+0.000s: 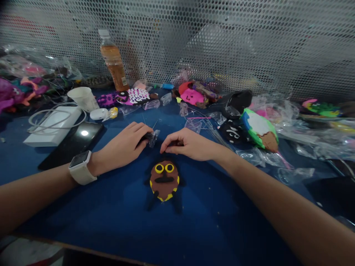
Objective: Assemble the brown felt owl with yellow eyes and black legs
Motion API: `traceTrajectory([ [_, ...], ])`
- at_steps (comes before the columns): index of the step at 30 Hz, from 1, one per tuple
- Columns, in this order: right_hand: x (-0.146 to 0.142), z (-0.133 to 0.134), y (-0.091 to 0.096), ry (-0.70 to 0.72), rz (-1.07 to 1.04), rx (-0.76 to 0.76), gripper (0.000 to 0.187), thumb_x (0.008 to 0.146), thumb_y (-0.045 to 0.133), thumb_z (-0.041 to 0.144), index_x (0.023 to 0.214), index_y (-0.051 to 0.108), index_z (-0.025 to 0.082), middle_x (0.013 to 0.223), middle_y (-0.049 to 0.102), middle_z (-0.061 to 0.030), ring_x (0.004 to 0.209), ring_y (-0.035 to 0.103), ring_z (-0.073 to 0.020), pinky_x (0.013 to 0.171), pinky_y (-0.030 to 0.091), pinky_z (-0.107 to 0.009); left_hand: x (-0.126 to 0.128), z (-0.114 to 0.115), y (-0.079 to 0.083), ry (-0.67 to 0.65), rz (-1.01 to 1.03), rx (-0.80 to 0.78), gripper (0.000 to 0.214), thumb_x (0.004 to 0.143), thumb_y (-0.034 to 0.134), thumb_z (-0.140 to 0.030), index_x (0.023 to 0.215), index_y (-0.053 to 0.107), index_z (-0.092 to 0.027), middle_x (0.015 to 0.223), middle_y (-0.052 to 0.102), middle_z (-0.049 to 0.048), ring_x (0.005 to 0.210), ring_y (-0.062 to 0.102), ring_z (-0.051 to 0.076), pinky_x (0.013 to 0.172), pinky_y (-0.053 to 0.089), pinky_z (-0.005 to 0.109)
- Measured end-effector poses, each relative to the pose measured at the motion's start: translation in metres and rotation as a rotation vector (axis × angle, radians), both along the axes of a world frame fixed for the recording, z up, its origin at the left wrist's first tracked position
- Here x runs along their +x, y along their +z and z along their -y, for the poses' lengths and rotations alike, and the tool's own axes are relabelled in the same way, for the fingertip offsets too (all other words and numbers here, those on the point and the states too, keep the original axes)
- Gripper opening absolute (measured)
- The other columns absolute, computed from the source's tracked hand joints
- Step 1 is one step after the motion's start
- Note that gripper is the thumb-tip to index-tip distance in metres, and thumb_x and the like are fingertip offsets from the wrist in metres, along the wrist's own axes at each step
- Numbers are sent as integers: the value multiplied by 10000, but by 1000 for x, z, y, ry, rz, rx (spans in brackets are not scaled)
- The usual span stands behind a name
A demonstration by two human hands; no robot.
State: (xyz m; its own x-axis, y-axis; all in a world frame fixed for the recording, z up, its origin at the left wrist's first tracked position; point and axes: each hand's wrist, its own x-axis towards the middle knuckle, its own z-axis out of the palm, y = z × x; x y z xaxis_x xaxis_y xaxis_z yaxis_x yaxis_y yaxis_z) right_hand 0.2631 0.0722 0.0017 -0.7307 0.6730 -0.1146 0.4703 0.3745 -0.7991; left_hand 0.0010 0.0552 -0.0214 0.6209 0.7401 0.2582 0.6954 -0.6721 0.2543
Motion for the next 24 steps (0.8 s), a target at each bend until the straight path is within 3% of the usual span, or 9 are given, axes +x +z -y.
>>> traceTrajectory([
  [7, 2, -3, -3, 21, -31, 8, 140, 945, 678, 303, 1010, 793, 257, 1058, 773, -14, 969, 717, -187, 870, 560, -332, 0, 0, 1, 1, -13, -2, 247, 1029, 418, -135, 1227, 561, -172, 1210, 633, 108, 1103, 549, 276, 989, 476, 443],
  [11, 1, -2, -5, -34, -68, -88, 162, 931, 708, 345, 1020, 780, 229, 1021, 780, -26, 939, 721, -190, 845, 565, -332, 0, 0, 1, 0, -12, -7, 245, 1043, 411, -151, 1234, 564, -162, 1219, 630, 114, 1097, 545, 282, 983, 479, 453],
  [24, -3, 0, -5, -76, -134, -136, 128, 900, 735, 262, 1016, 768, 220, 1029, 793, -26, 950, 737, -178, 885, 581, -345, 0, 1, 1, 2, -19, -14, 240, 1046, 414, -146, 1233, 566, -159, 1220, 621, 107, 1107, 535, 277, 1011, 459, 454],
])
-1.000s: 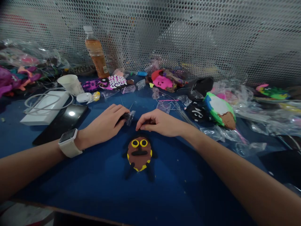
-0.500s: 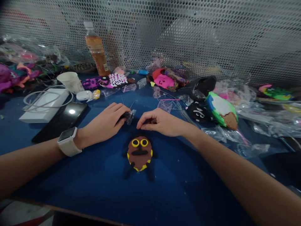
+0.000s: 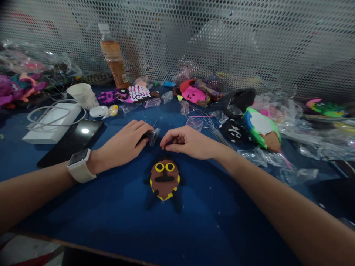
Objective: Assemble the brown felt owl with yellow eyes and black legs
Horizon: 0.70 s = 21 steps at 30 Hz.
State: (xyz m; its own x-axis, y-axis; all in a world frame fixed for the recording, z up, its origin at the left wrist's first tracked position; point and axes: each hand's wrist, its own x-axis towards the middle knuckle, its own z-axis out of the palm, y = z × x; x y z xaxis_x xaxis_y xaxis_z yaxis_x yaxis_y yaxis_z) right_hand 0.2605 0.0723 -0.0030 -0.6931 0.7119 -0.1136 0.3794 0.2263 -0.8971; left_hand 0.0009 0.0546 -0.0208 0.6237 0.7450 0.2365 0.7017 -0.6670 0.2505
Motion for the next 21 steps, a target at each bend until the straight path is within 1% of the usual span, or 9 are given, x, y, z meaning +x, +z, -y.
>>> traceTrajectory([
  [2, 0, -1, -1, -19, -26, -16, 123, 892, 746, 258, 1004, 767, 214, 1023, 791, -31, 970, 735, -180, 890, 581, -339, 0, 0, 0, 2, -4, -5, 238, 1045, 419, -145, 1231, 567, -157, 1211, 621, 108, 1101, 536, 277, 997, 462, 451],
  [3, 0, -1, -2, -32, -38, -23, 123, 890, 751, 262, 1002, 766, 211, 1016, 789, -35, 950, 732, -177, 859, 583, -327, 0, 0, 1, 2, -3, -7, 235, 1045, 420, -144, 1226, 568, -158, 1208, 621, 107, 1097, 537, 277, 990, 463, 447],
  [6, 1, -2, -3, -67, -67, -39, 141, 895, 759, 289, 1010, 766, 209, 977, 779, -35, 776, 686, -135, 651, 547, -261, 1, 0, 1, -3, 2, -4, 226, 1043, 424, -138, 1210, 575, -155, 1198, 621, 105, 1087, 538, 274, 984, 462, 440],
  [8, 1, -2, -3, -75, -86, -53, 149, 891, 769, 294, 1012, 768, 207, 961, 773, -33, 712, 648, -118, 580, 513, -241, 1, 0, 1, -6, 3, 4, 226, 1039, 429, -130, 1207, 578, -153, 1196, 621, 104, 1083, 538, 273, 992, 459, 441],
  [12, 1, -1, -2, -121, -187, -120, 153, 855, 818, 294, 968, 773, 201, 936, 768, -33, 778, 691, -137, 657, 560, -249, 1, 0, 1, -6, 10, 10, 230, 1034, 432, -121, 1206, 582, -149, 1192, 627, 105, 1078, 540, 277, 973, 468, 444],
  [16, -1, -1, -3, -205, -315, -199, 149, 837, 842, 294, 939, 775, 208, 914, 763, -17, 780, 729, -144, 742, 602, -282, 1, 0, 0, 4, 20, 10, 220, 1025, 467, -125, 1212, 581, -150, 1193, 629, 104, 1087, 550, 284, 951, 482, 441],
  [18, -1, -2, -4, -232, -329, -206, 151, 831, 850, 289, 935, 776, 207, 911, 765, -16, 788, 741, -148, 759, 611, -288, 1, 1, -2, 16, 27, 17, 235, 1024, 488, -135, 1245, 568, -145, 1214, 625, 108, 1111, 557, 287, 965, 489, 443],
  [21, -2, -2, -7, -224, -300, -188, 157, 832, 855, 293, 931, 780, 198, 891, 774, -26, 797, 753, -158, 755, 613, -283, 1, 2, 0, 61, 51, 73, 294, 1015, 503, -130, 1308, 535, -131, 1280, 606, 128, 1160, 552, 297, 1004, 489, 462],
])
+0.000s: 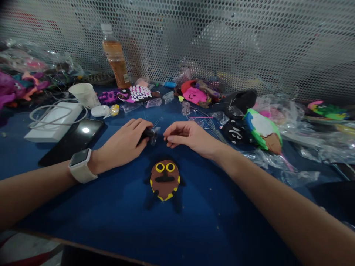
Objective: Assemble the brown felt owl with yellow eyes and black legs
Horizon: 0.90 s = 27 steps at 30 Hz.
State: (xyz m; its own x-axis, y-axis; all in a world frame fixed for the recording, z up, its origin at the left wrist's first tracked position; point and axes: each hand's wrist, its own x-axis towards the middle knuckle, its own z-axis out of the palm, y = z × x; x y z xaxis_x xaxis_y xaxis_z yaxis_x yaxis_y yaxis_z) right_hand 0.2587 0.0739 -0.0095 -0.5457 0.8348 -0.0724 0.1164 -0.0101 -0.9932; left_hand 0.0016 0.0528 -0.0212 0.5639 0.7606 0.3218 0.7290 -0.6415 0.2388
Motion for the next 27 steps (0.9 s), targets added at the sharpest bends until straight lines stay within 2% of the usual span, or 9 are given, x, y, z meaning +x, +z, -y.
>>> traceTrajectory([
  [3, 0, -1, -4, -34, -35, -1, 167, 815, 870, 298, 914, 782, 196, 874, 772, -24, 767, 749, -150, 726, 609, -270, 0, 4, 7, -10, 84, 125, 254, 997, 522, -119, 1247, 561, -135, 1308, 591, 139, 1216, 528, 305, 1048, 467, 479],
  [6, -1, -3, -9, -162, -140, -45, 193, 778, 895, 291, 905, 781, 202, 880, 765, -13, 745, 738, -135, 721, 606, -266, 1, 13, 12, -162, 159, 193, 137, 1003, 530, -134, 1093, 627, -165, 1219, 619, 108, 1149, 553, 277, 1025, 467, 462],
  [9, 0, -4, -11, -221, -161, -83, 225, 755, 910, 294, 917, 784, 202, 894, 769, -21, 762, 733, -138, 771, 610, -293, 6, 22, 10, -326, 167, 38, 181, 1024, 508, -134, 1083, 673, -179, 1153, 640, 81, 1065, 582, 230, 970, 492, 398],
  [11, 0, -5, -11, -217, -141, -85, 234, 753, 912, 306, 922, 785, 206, 906, 770, -27, 784, 732, -148, 805, 611, -317, 9, 25, 6, -373, 164, -75, 241, 1038, 473, -114, 1145, 684, -164, 1177, 643, 84, 1085, 589, 217, 980, 498, 370],
  [16, -2, -3, -8, -196, -83, -72, 219, 761, 900, 324, 907, 784, 209, 917, 764, -30, 808, 726, -157, 838, 607, -340, 11, 24, 2, -365, 183, -193, 299, 1065, 443, -130, 1266, 663, -147, 1265, 630, 93, 1155, 587, 212, 1030, 496, 353],
  [20, -3, -3, -8, -195, -83, -66, 218, 761, 898, 320, 907, 781, 207, 912, 764, -28, 798, 724, -154, 837, 605, -338, 11, 23, 5, -414, 166, -208, 290, 1063, 447, -129, 1217, 692, -137, 1230, 656, 91, 1141, 607, 208, 1056, 491, 365],
  [24, -2, -4, -9, -195, -80, -63, 236, 754, 903, 329, 914, 781, 205, 909, 765, -27, 796, 728, -157, 828, 608, -336, 11, 23, 7, -357, 184, -240, 281, 1070, 474, -185, 1244, 692, -153, 1255, 657, 94, 1149, 616, 221, 1029, 509, 380],
  [27, -2, -3, -9, -200, -75, -60, 254, 742, 912, 340, 904, 776, 200, 901, 764, -29, 785, 728, -157, 824, 609, -339, 10, 22, 8, -376, 150, -256, 273, 1065, 499, -201, 1248, 700, -168, 1244, 666, 89, 1146, 615, 227, 1052, 497, 406],
])
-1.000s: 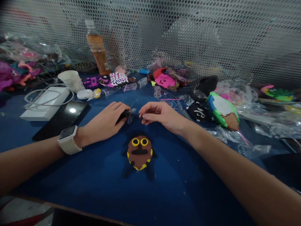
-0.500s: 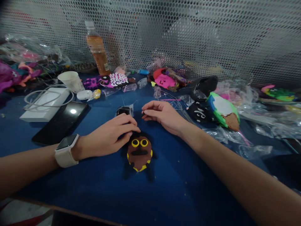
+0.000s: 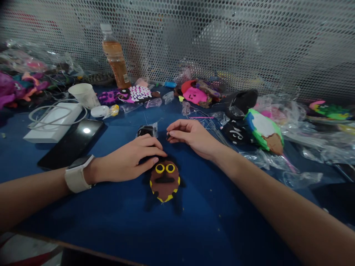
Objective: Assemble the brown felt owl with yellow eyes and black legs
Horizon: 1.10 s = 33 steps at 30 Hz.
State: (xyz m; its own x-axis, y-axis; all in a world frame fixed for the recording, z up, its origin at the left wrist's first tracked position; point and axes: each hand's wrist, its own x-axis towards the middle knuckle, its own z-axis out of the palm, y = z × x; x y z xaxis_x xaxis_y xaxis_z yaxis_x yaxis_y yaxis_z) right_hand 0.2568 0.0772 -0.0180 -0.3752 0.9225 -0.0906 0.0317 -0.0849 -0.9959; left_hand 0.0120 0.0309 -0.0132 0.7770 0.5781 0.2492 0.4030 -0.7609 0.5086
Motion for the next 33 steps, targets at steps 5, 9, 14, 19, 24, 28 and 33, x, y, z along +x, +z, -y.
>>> traceTrajectory([
  [5, -2, 1, 2, 4, 10, 6, 239, 747, 909, 341, 895, 777, 208, 897, 762, -28, 785, 724, -156, 826, 612, -343, 0, -2, 0, -16, -19, 3, 276, 1054, 505, -170, 1259, 689, -179, 1254, 665, 84, 1167, 606, 227, 1079, 483, 423],
  [9, -2, 1, 3, 8, 17, 8, 214, 766, 895, 326, 898, 776, 206, 902, 761, -26, 790, 723, -151, 824, 609, -333, 0, -2, -1, -35, -18, 25, 261, 1060, 497, -170, 1233, 691, -191, 1230, 674, 80, 1134, 615, 228, 1064, 489, 432],
  [14, -2, 3, 3, 2, 32, 31, 251, 772, 891, 330, 948, 764, 206, 914, 763, -26, 795, 729, -158, 823, 609, -342, 0, -3, -3, 125, 111, -33, 168, 1037, 537, -165, 1158, 650, -193, 1195, 665, 67, 1054, 653, 195, 947, 545, 369],
  [19, -12, 14, 13, 8, 149, 141, 207, 800, 871, 345, 932, 767, 226, 915, 770, -32, 830, 725, -184, 848, 599, -371, 0, -4, -5, 240, 207, -27, 213, 965, 688, -195, 1127, 551, -204, 1058, 666, 27, 920, 664, 179, 830, 553, 332],
  [24, -22, 27, 24, 55, 202, 167, 178, 836, 836, 364, 939, 770, 235, 979, 788, -41, 944, 725, -214, 906, 577, -372, -1, -5, -8, 213, 218, 16, 261, 957, 731, -178, 1131, 541, -219, 1050, 670, 5, 930, 671, 169, 798, 533, 292],
  [28, -25, 31, 28, 64, 196, 126, 205, 798, 866, 369, 916, 767, 234, 968, 790, -42, 913, 725, -216, 872, 580, -362, -2, -5, -7, 234, 236, 58, 220, 960, 746, -205, 1081, 563, -221, 1001, 677, -12, 903, 678, 159, 777, 521, 275],
  [33, -24, 30, 26, 40, 177, 118, 205, 790, 877, 379, 907, 773, 247, 955, 789, -36, 910, 721, -211, 856, 578, -359, -2, -4, -4, 250, 231, 59, 221, 951, 762, -249, 1081, 586, -219, 1009, 691, -4, 895, 683, 158, 761, 524, 266],
])
